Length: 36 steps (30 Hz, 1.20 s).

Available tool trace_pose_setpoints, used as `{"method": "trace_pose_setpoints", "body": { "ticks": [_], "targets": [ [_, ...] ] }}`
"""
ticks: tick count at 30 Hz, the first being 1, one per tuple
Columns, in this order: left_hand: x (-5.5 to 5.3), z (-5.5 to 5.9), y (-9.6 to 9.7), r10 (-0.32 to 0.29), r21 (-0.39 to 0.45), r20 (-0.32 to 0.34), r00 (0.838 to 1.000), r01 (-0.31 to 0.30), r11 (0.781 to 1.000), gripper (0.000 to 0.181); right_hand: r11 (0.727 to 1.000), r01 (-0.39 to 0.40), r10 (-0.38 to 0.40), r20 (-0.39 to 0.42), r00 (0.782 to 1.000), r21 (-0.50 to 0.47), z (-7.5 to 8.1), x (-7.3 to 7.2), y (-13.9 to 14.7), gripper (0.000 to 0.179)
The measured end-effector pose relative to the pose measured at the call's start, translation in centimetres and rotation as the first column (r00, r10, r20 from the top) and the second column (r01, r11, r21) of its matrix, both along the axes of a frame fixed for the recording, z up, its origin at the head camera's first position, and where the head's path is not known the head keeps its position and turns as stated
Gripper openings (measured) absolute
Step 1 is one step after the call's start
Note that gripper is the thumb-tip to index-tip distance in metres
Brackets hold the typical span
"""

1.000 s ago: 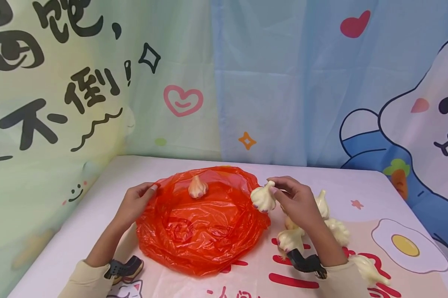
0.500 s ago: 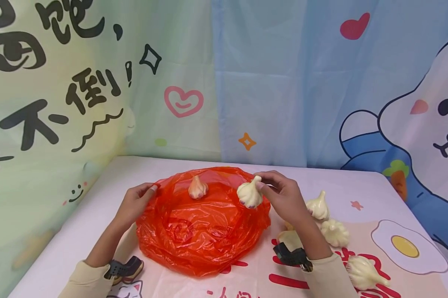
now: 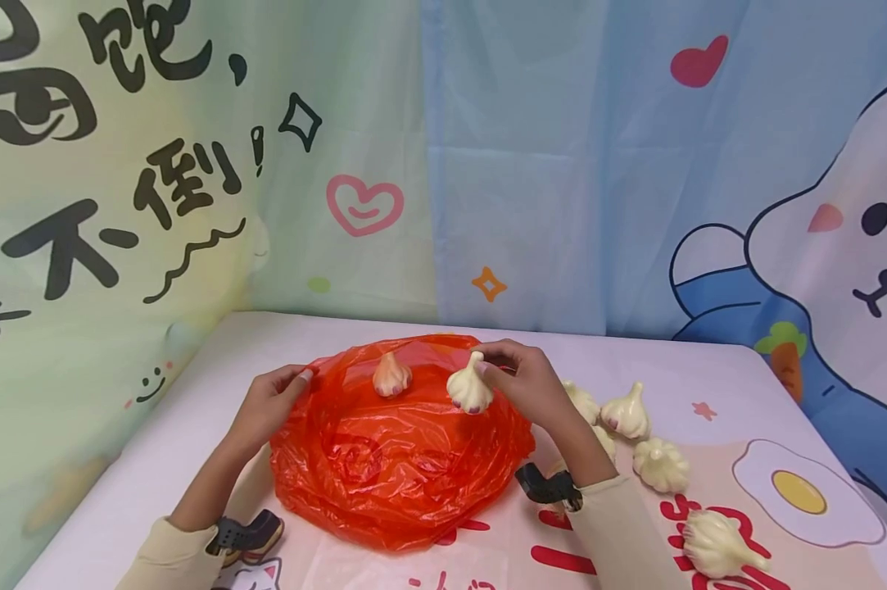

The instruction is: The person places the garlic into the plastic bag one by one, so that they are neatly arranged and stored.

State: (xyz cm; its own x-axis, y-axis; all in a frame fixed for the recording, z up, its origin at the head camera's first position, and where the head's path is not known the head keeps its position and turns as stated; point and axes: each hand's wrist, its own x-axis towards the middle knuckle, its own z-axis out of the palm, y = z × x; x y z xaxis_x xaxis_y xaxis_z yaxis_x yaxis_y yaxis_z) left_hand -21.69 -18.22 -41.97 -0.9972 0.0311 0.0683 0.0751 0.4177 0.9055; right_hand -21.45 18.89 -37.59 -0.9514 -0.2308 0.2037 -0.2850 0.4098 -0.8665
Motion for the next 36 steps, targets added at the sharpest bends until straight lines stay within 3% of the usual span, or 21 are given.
{"method": "trace_pose_setpoints", "body": {
  "ticks": [10, 17, 25, 29, 36],
  "targets": [
    [0.0, 0.0, -0.1, 0.002, 0.020, -0.019, 1.000, -0.001, 1.000, 0.032, 1.000, -0.006, 0.006, -0.014, 1.000, -0.023, -0.6, -1.4, -2.3, 0.026],
    [0.1, -0.1, -0.1, 0.008, 0.012, -0.018, 1.000, -0.007, 1.000, 0.031, 0.997, -0.049, 0.051, -0.025, 0.998, 0.065, -0.6, -1.7, -4.8, 0.026],
    [0.0, -0.1, 0.3, -0.011, 0.032, -0.031, 0.999, 0.012, 0.999, 0.030, 0.985, -0.068, 0.069, 0.002, 0.998, 0.156, -2.6, -3.3, -5.9, 0.026],
    [0.0, 0.0, 0.4, -0.008, 0.020, -0.026, 1.000, 0.009, 1.000, 0.030, 0.989, -0.003, -0.001, 0.029, 1.000, 0.147, -3.6, -3.8, -6.1, 0.027],
    [0.1, 0.0, 0.2, -0.016, 0.024, -0.010, 1.000, 0.016, 1.000, 0.030, 0.976, 0.195, -0.190, -0.052, 0.980, 0.099, -4.0, -4.3, -7.5, 0.029]
  ]
}}
